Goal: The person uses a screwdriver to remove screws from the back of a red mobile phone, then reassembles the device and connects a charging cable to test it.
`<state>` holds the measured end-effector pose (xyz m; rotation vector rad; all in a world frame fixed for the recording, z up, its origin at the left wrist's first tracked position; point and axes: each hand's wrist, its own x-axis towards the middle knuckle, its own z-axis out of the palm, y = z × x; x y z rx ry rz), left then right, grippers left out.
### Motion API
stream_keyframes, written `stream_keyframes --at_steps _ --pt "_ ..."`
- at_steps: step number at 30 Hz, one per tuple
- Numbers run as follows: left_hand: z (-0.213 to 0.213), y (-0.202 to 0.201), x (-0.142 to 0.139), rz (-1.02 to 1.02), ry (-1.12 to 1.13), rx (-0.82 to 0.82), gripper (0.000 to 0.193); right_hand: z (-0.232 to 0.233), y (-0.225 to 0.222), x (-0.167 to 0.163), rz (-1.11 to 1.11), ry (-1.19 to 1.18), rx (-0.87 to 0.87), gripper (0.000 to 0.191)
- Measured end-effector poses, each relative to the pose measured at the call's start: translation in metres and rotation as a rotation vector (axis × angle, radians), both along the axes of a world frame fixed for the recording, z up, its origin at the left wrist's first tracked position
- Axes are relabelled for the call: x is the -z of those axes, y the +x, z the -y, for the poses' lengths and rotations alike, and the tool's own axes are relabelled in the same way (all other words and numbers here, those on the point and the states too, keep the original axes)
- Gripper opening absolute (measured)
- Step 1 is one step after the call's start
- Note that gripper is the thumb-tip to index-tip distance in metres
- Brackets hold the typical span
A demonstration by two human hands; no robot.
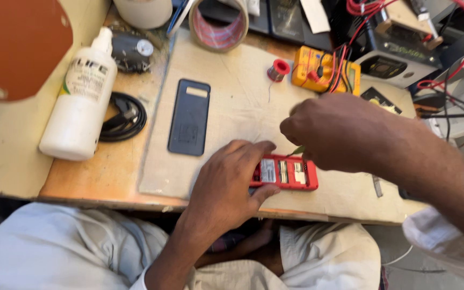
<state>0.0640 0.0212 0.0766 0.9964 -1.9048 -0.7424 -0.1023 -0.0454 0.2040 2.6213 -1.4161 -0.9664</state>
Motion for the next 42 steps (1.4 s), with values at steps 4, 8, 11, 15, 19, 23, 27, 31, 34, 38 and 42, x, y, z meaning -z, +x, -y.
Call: stream_keyframes --at_steps 4,8,11,15,19,23,27,31,34,38,42 --pt "-0.009 0.001 0.0 -0.011 -0.008 -0.006 0.062 -0.014 0.004 -0.002 0.019 -0.023 -0.131 0.008" --pt "-0.01 0.004 -0.005 -0.005 -0.01 -0.006 0.063 -0.015 0.014 -0.015 -0.133 -0.003 0.153 0.027" --pt "-0.009 0.006 -0.009 0.0 -0.022 -0.001 0.064 -0.017 0.017 -0.019 -0.135 0.046 0.357 0.029" --pt "-0.009 0.009 -0.008 0.004 -0.003 0.006 0.065 -0.017 0.013 -0.014 -0.064 0.042 -0.022 0.027" --pt "-0.004 0.012 -0.005 0.01 0.043 0.014 0.065 -0.008 0.011 -0.008 -0.003 0.027 -0.289 0.014" --pt "0.001 0.017 -0.006 0.006 0.036 -0.005 0.065 -0.005 0.019 -0.009 -0.132 0.029 -0.013 0.018" --pt "-0.003 0.023 -0.007 0.005 0.072 0.004 0.066 -0.011 0.032 -0.011 -0.064 -0.003 0.236 0.023" --pt "-0.011 0.025 -0.006 0.023 0.05 0.001 0.076 -0.015 0.038 -0.012 -0.147 0.019 0.167 0.023" --pt "-0.013 0.024 -0.004 0.005 -0.09 -0.015 0.08 -0.018 0.037 -0.012 -0.053 -0.01 -0.188 0.015" --pt "-0.007 0.022 -0.002 0.044 0.011 0.002 0.081 -0.017 0.038 -0.013 -0.148 0.002 -0.365 0.017" --pt "-0.004 0.022 0.0 0.011 -0.021 -0.007 0.081 -0.01 0.042 -0.018 -0.157 0.03 -0.039 0.023"
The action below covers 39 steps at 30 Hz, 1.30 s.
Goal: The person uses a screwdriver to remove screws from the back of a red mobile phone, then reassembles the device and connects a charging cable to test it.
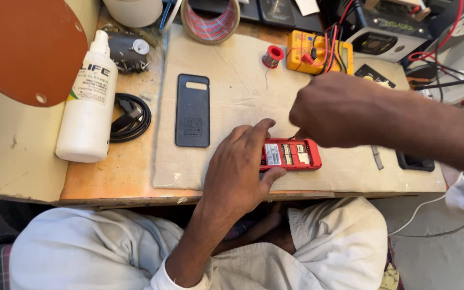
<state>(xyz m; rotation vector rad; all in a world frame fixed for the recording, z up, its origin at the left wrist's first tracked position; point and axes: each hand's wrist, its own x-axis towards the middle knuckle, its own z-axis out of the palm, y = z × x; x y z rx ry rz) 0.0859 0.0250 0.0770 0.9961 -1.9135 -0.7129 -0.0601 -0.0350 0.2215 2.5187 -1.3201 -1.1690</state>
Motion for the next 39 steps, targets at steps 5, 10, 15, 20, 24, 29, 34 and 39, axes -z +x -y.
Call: stream_keyframes --at_steps 5,10,15,20,24,29,34,39 --pt "0.001 0.0 0.001 -0.003 0.008 0.005 0.082 0.009 -0.003 0.001 -0.129 0.057 0.456 0.028" --pt "0.003 -0.001 0.001 0.017 0.007 0.013 0.083 0.008 -0.016 0.008 0.104 -0.021 -0.213 0.017" --pt "0.003 -0.002 0.001 0.014 0.006 0.011 0.081 0.01 -0.014 0.003 -0.188 -0.014 -0.195 0.018" --pt "0.001 -0.001 0.001 0.014 0.01 0.011 0.08 0.001 -0.003 -0.002 -0.248 0.013 -0.077 0.018" --pt "0.002 -0.001 0.001 0.018 -0.004 0.011 0.082 -0.005 0.0 0.003 -0.155 0.009 -0.429 0.017" --pt "0.004 -0.002 0.002 0.007 -0.011 0.017 0.082 -0.002 0.003 0.003 -0.179 0.047 -0.312 0.015" --pt "0.005 -0.001 0.001 -0.026 -0.041 0.018 0.082 -0.002 0.01 0.002 -0.222 0.061 -0.228 0.015" --pt "0.006 -0.001 -0.001 -0.006 0.055 0.014 0.081 0.005 0.01 0.001 -0.267 0.077 -0.115 0.017"
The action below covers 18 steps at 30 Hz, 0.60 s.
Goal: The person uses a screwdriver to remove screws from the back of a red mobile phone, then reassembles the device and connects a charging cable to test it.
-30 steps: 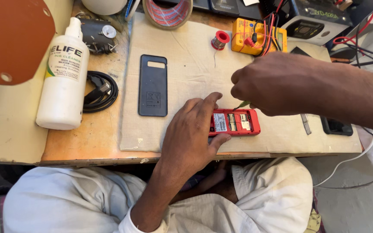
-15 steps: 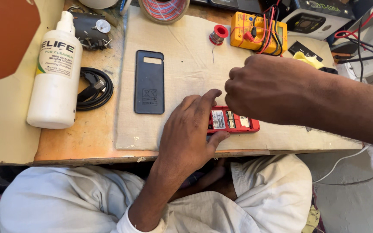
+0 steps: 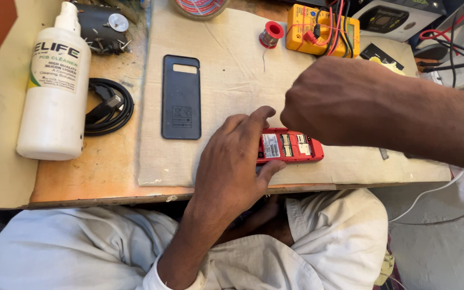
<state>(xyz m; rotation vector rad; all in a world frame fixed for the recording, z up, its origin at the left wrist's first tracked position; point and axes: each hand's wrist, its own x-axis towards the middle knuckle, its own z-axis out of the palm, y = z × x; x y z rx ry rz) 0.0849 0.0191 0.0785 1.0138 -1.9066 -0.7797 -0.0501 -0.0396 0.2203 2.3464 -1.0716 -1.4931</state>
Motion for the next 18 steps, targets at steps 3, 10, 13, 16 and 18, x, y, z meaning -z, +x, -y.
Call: stream_keyframes --at_steps 3,10,13,16,18 --pt "0.0 0.0 0.0 -0.007 0.012 0.007 0.08 0.004 0.002 0.0 0.069 -0.027 0.032 0.02" --pt "-0.003 0.001 0.003 -0.017 -0.045 0.018 0.08 0.01 0.015 -0.003 0.04 -0.036 0.434 0.032" --pt "-0.003 0.0 0.005 -0.009 -0.073 0.009 0.082 0.008 0.013 -0.005 -0.029 -0.002 0.336 0.026" --pt "-0.004 -0.001 0.006 -0.013 -0.083 0.008 0.081 0.005 0.006 -0.007 -0.038 -0.057 0.206 0.011" --pt "-0.005 -0.001 0.005 -0.003 -0.055 -0.003 0.08 0.003 -0.002 -0.007 0.039 -0.1 0.113 0.009"
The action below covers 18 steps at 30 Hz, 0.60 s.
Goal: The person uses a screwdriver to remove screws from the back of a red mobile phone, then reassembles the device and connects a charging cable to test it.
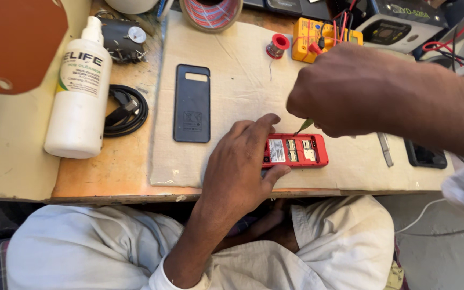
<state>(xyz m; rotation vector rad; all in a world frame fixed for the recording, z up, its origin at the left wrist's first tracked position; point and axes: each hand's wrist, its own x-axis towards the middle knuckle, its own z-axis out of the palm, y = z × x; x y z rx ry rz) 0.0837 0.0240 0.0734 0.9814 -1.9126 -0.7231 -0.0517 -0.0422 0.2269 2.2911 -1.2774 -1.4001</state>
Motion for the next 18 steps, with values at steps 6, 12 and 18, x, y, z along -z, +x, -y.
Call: stream_keyframes --at_steps 6,12,18 --pt "0.001 -0.003 -0.005 -0.003 0.025 -0.011 0.078 0.0 -0.032 0.014 0.309 -0.027 -0.217 0.014" --pt "0.002 -0.008 -0.004 0.017 0.032 -0.014 0.077 -0.005 -0.034 0.014 0.112 -0.075 0.103 0.022" --pt "-0.008 -0.014 -0.004 0.018 -0.018 -0.035 0.075 -0.013 -0.017 -0.029 0.572 -0.123 0.359 0.026"
